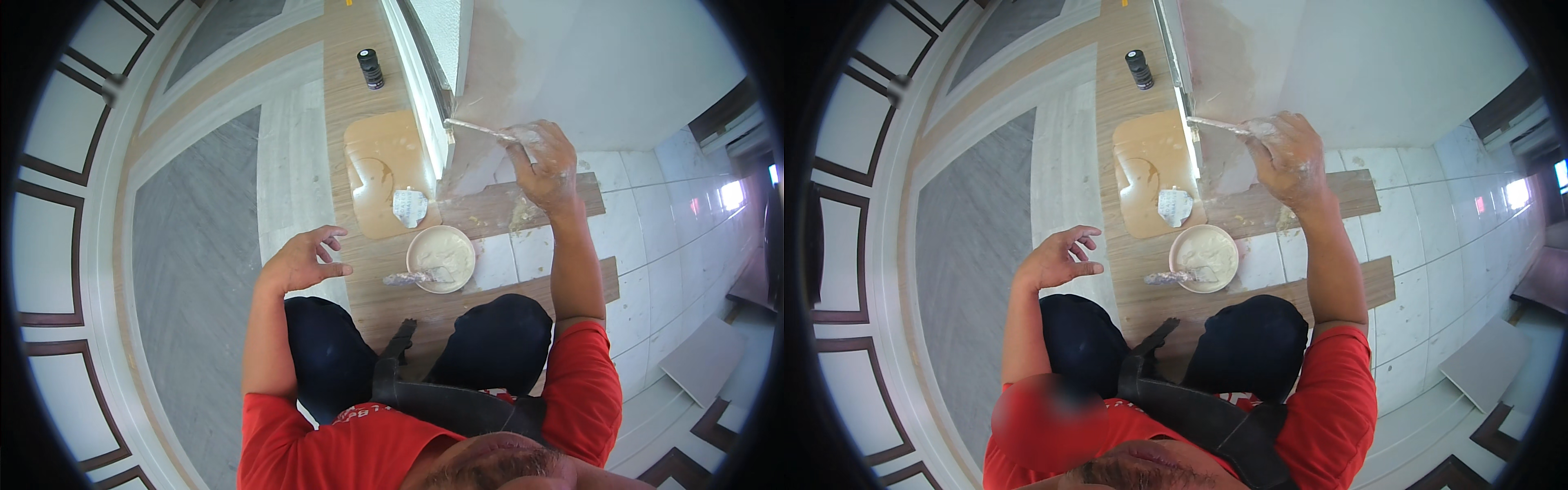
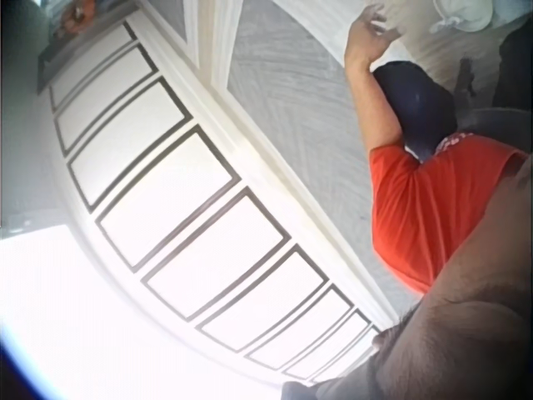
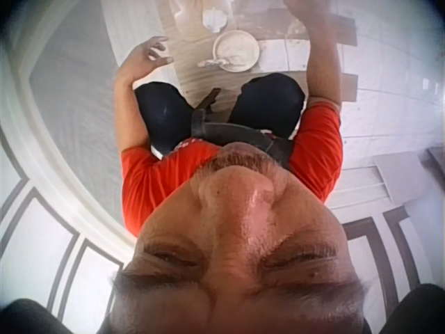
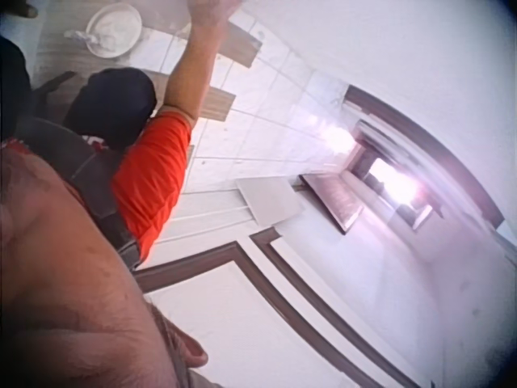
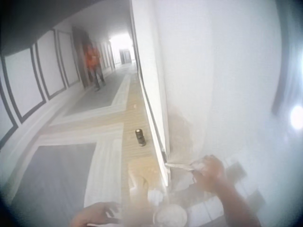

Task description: The person applies a white plaster-like substance to a wall corner using a trowel and a smaller tool. They repeatedly scoop material from a container and smooth it onto the wall surface.

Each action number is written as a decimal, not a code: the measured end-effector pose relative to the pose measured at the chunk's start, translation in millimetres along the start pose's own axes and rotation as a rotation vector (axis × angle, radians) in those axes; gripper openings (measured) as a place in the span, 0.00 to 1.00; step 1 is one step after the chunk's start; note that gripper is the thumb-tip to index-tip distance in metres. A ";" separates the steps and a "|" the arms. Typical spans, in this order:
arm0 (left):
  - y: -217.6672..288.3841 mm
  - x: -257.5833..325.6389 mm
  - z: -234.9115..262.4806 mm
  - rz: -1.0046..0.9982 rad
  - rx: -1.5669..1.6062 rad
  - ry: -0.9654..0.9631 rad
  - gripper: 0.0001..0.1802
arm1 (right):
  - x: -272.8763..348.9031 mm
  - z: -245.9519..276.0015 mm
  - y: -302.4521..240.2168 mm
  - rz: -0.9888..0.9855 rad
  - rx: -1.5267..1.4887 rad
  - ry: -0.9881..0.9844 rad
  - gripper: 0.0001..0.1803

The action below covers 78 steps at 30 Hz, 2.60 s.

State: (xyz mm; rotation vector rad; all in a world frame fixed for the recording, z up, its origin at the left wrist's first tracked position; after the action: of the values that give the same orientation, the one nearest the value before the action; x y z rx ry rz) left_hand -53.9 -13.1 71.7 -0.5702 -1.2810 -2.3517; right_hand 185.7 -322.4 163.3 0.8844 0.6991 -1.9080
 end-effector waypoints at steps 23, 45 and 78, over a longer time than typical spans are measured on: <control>-5.5 -1.6 -3.4 -0.048 -0.004 -0.003 0.42 | -2.6 26.4 73.3 -0.704 -0.483 0.133 0.14; 3.9 -10.9 -12.8 -0.014 -0.024 -0.065 0.43 | 6.6 -23.0 45.4 -0.718 -0.677 0.125 0.11; 1.4 -4.1 -9.3 -0.056 -0.064 -0.036 0.44 | -34.9 41.9 27.0 -0.041 0.060 0.019 0.07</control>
State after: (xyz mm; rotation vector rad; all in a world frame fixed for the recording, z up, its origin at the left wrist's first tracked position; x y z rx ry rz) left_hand -51.2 -21.1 65.8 -0.6066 -1.2565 -2.4463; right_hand 209.4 -349.0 212.6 0.9328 0.6787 -1.9688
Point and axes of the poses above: each hand's wrist, its own x-axis away from the middle knuckle, its own z-axis out of the back of the hand, y = z × x, the point moved 6 cm from there along -x, towards the middle knuckle, and after that the axes turned 11 degrees about x, right-handed, at the moved point
